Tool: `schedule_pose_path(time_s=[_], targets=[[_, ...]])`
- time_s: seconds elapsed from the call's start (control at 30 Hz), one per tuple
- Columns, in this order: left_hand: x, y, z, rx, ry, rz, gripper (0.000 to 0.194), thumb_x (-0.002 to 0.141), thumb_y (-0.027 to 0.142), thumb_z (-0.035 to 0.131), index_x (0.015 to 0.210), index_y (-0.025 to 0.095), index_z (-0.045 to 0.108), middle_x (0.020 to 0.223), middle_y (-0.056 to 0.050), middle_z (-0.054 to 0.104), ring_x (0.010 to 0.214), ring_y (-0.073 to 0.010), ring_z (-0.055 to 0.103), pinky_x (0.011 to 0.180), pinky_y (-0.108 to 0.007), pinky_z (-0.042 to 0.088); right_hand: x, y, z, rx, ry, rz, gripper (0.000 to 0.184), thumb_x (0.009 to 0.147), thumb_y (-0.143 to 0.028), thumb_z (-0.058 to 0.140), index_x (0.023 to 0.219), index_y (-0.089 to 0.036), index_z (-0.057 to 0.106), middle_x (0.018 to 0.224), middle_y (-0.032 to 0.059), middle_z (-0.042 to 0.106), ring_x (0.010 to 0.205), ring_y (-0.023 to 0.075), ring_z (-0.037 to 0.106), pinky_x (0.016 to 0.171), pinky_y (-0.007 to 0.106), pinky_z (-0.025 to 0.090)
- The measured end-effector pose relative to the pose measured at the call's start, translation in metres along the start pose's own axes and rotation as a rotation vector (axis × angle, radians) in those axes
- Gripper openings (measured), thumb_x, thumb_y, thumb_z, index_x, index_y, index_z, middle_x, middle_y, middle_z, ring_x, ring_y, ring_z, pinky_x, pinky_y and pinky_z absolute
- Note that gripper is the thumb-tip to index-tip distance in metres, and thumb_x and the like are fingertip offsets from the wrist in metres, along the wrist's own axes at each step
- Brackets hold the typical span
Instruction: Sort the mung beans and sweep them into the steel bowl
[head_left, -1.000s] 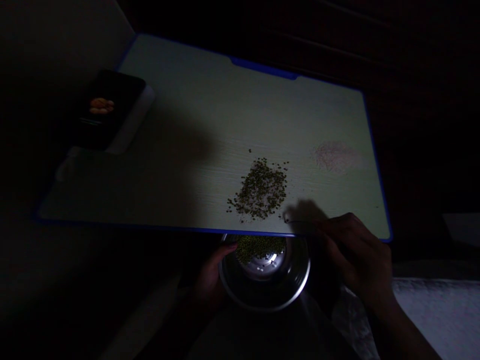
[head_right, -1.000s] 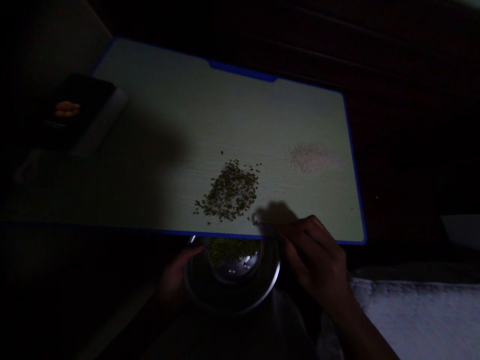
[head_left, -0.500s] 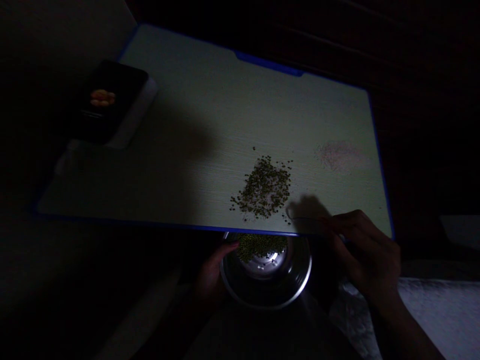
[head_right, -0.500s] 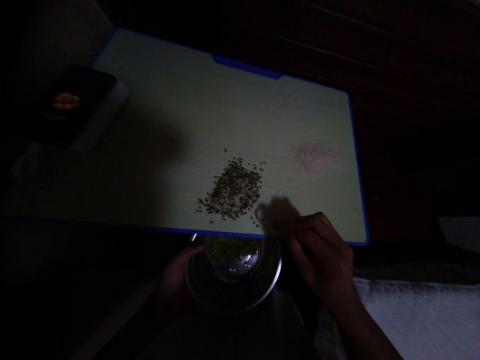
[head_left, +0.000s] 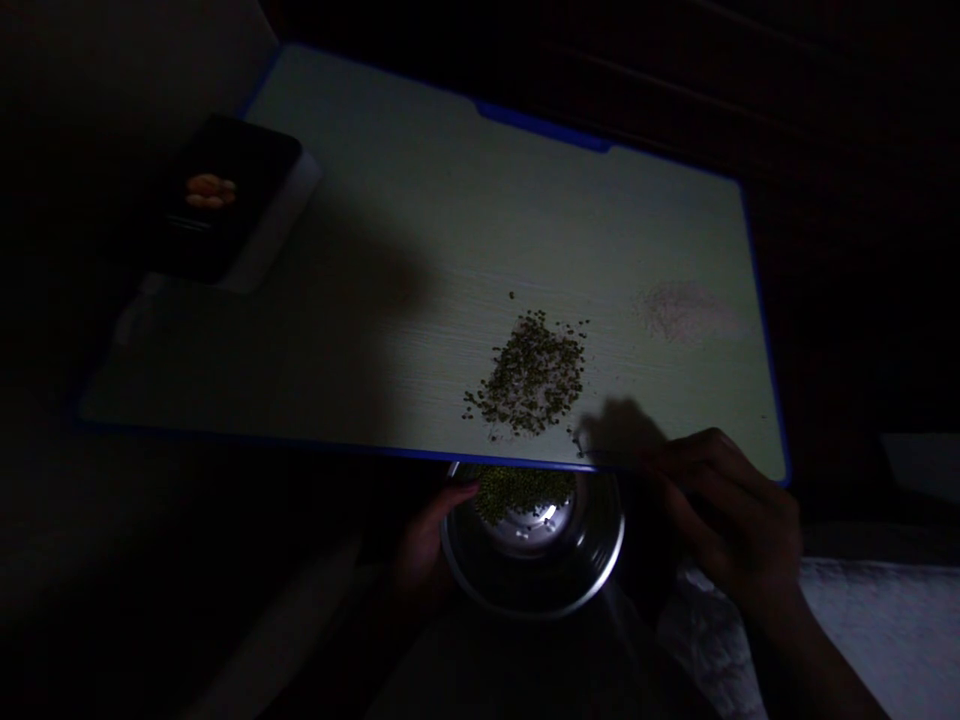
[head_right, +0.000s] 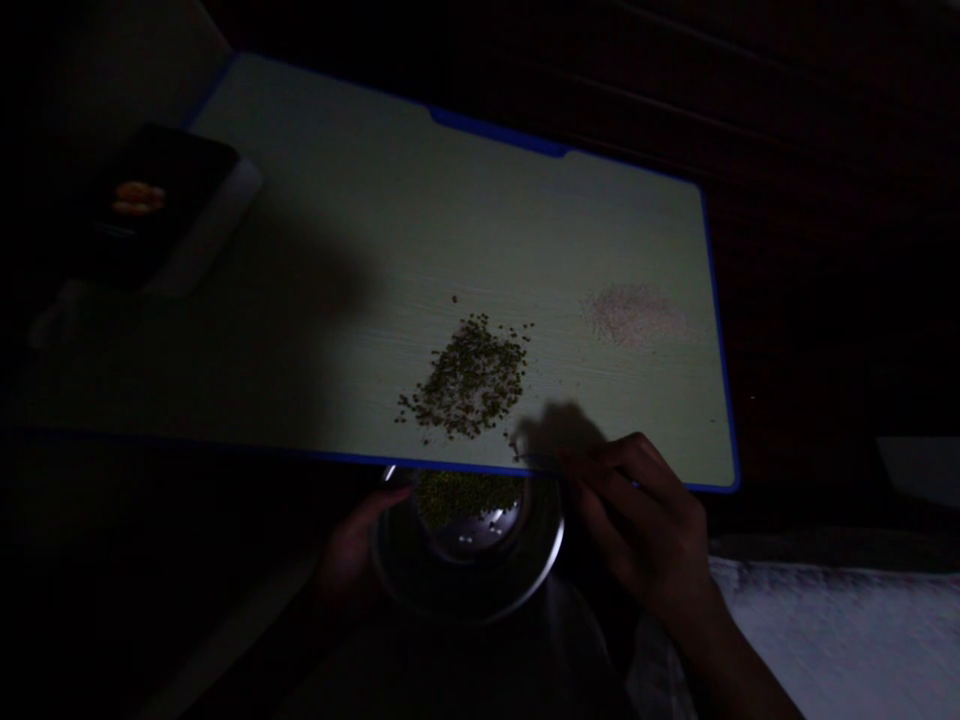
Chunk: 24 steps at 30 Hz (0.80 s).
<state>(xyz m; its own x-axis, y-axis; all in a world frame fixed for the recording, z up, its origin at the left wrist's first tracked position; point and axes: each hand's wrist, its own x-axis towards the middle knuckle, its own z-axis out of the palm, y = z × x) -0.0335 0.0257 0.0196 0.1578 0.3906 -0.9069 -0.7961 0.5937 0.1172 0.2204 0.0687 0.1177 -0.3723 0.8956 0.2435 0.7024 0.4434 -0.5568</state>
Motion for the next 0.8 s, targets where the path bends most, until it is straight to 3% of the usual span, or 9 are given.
schedule_pose_path(time_s=[0.17, 0.37, 0.53, 0.67, 0.8], targets=[[0.000, -0.001, 0.000, 0.001, -0.027, -0.043, 0.017, 0.079, 0.013, 0.060, 0.082, 0.006, 0.075, 0.079, -0.012, 0.075, 0.075, -0.0241, 0.071, 0.086, -0.035, 0.054, 0.004, 0.002, 0.001, 0.003, -0.020, -0.017, 0.032, 0.079, -0.006, 0.063, 0.107, -0.020, 0.067, 0.091, 0.0052, 0.065, 0.086, 0.0167, 0.060, 0.070, 0.033, 0.051], [0.005, -0.005, -0.011, 0.018, -0.001, 0.063, 0.013, 0.074, 0.010, 0.063, 0.081, 0.012, 0.074, 0.087, -0.009, 0.076, 0.089, -0.0255, 0.070, 0.103, -0.038, 0.045, 0.003, 0.005, 0.000, 0.010, -0.028, -0.020, 0.029, 0.079, -0.008, 0.064, 0.105, -0.020, 0.068, 0.089, 0.0055, 0.064, 0.084, 0.0174, 0.059, 0.069, 0.033, 0.050], [0.002, -0.003, -0.006, 0.028, -0.038, -0.016, 0.016, 0.079, 0.017, 0.062, 0.084, 0.009, 0.074, 0.087, -0.012, 0.075, 0.091, -0.0287, 0.070, 0.097, -0.042, 0.049, 0.000, 0.003, 0.000, 0.026, -0.042, -0.010, 0.032, 0.080, -0.008, 0.063, 0.108, -0.021, 0.068, 0.089, 0.0048, 0.064, 0.084, 0.0171, 0.059, 0.069, 0.033, 0.050], [0.002, -0.003, -0.007, 0.016, -0.066, -0.017, 0.015, 0.077, 0.016, 0.064, 0.084, 0.009, 0.075, 0.087, -0.010, 0.076, 0.083, -0.0250, 0.071, 0.091, -0.037, 0.053, -0.002, -0.002, 0.000, 0.033, -0.044, -0.003, 0.033, 0.081, -0.009, 0.062, 0.111, -0.022, 0.067, 0.089, 0.0044, 0.065, 0.084, 0.0169, 0.060, 0.069, 0.033, 0.051], [0.006, -0.005, -0.017, 0.067, 0.002, 0.080, 0.007, 0.075, 0.016, 0.068, 0.076, 0.013, 0.075, 0.086, -0.008, 0.076, 0.084, -0.0218, 0.071, 0.095, -0.030, 0.050, -0.003, -0.004, 0.003, 0.006, -0.010, -0.003, 0.033, 0.080, -0.010, 0.063, 0.110, -0.023, 0.068, 0.091, 0.0042, 0.066, 0.086, 0.0172, 0.061, 0.071, 0.034, 0.051]])
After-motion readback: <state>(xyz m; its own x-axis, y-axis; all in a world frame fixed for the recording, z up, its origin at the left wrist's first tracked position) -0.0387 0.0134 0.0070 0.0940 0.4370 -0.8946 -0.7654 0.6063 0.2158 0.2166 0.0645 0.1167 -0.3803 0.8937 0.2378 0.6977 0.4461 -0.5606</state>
